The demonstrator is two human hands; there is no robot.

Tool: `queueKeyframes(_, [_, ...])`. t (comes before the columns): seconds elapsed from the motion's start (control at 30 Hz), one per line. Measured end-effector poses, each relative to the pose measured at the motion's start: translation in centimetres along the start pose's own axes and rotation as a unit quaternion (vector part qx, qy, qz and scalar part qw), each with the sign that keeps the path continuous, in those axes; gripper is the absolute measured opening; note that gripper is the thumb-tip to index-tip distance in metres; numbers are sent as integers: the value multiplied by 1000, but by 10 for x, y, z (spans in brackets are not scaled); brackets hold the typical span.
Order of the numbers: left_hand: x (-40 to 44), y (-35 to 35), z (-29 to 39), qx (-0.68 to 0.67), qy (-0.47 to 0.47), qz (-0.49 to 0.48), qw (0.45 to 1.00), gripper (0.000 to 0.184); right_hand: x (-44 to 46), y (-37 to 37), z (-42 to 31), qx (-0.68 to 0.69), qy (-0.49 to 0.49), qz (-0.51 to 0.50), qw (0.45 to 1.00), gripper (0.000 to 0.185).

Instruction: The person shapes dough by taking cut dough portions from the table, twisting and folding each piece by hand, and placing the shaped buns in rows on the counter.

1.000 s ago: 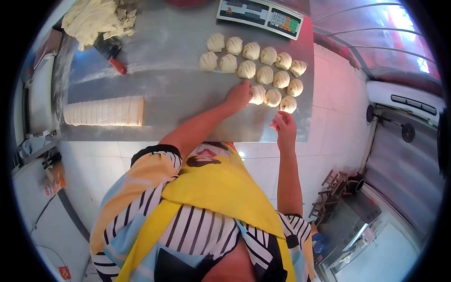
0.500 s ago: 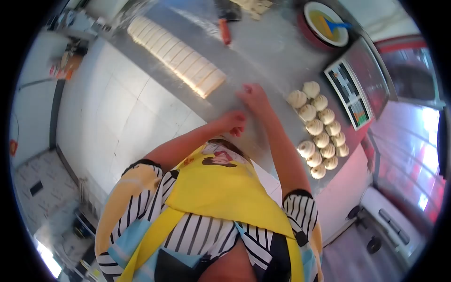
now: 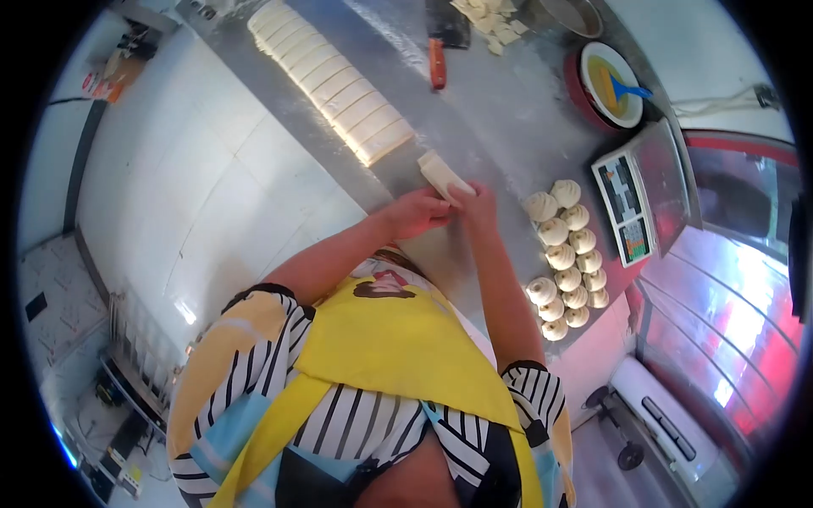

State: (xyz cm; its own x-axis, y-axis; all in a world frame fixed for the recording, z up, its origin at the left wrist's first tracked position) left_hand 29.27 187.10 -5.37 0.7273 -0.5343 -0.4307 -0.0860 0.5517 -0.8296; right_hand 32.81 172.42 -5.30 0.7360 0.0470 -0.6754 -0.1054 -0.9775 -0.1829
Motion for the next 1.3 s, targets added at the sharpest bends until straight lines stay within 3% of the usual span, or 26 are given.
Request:
queueKeyframes(0.03, [6,0,-5,-7,41,-12,999,38,-7,12,4,-4,5,17,1000,49])
queueKeyframes(0.13, [22,-14,-17,-74,36,23,996,38,-47,22,2,-60,53,46,996,50])
queueKeyframes(0.2, [28,-25,-15,8,5,18,1000,39,-62,31,8,-163,129,38,978,49])
queueKeyframes(0.23, [30,-29,-13,49,-13,15,999,39,-68,46,4,-202,101,57,973,51])
queueKeyframes(0.3, [18,-49,9,140,32,-93,985,45,-88,75,-28,-279,41,88,955,56])
queueKeyframes(0.4, [2,-62,19,177,135,-211,952,57,-119,71,-79,-65,85,-73,992,58])
queueKeyframes(0.5, [-3,-81,24,196,183,-261,927,66,-112,66,-84,-161,143,-217,952,59])
queueKeyframes(0.6, [-10,-82,29,248,203,-214,923,63,-108,64,-83,-249,28,-206,946,56])
queueKeyframes(0.7, [-17,-87,34,280,204,-180,921,56,-104,64,-73,-237,67,-233,941,52])
queueKeyframes(0.73, [-21,-88,35,285,194,-170,923,54,-106,61,-72,-321,160,-204,911,46])
queueKeyframes(0.8, [-20,-77,34,248,205,-168,932,50,-119,42,-76,-462,356,-151,798,34])
queueKeyframes(0.93, [-33,-61,37,206,221,-144,942,46,-136,16,-71,-585,286,-129,748,33])
queueKeyframes(1.0, [-45,-68,50,294,252,-137,912,41,-133,15,-62,-641,262,-157,704,34])
queueKeyframes(1.03, [-53,-68,55,336,269,-132,893,39,-125,19,-50,-638,297,-149,694,27])
queueKeyframes(1.1, [-68,-58,64,528,161,-297,779,34,-96,41,-15,-629,365,-130,674,14])
queueKeyframes(1.13, [-78,-53,69,608,103,-373,693,32,-65,71,-14,-688,344,-146,622,16])
queueKeyframes(1.17, [-86,-51,73,472,136,-446,748,27,-32,94,-27,-744,322,-158,563,17])
queueKeyframes(1.2, [-84,-51,70,458,150,-346,805,27,-19,93,-43,-639,230,-92,728,20])
queueKeyframes(1.23, [-85,-52,65,434,165,-240,853,28,-6,85,-64,-444,166,-107,874,24])
queueKeyframes(1.27, [-84,-52,62,405,181,-130,887,29,7,78,-86,-210,116,-105,965,29])
queueKeyframes(1.3, [-80,-54,59,334,147,-119,923,30,21,65,-113,102,96,-176,974,35])
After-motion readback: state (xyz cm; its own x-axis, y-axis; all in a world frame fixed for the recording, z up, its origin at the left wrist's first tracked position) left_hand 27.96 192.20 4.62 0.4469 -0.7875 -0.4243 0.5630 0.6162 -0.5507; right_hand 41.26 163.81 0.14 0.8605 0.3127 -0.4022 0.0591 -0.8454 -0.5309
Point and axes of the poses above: each hand's wrist, its own x-axis towards the middle knuckle, its own y-axis out of the back of the hand, z = x × y, the point moved 1 cm from there along x, towards the middle knuckle, and after that the axes turned 4 degrees about -y, right-handed, at the moved point
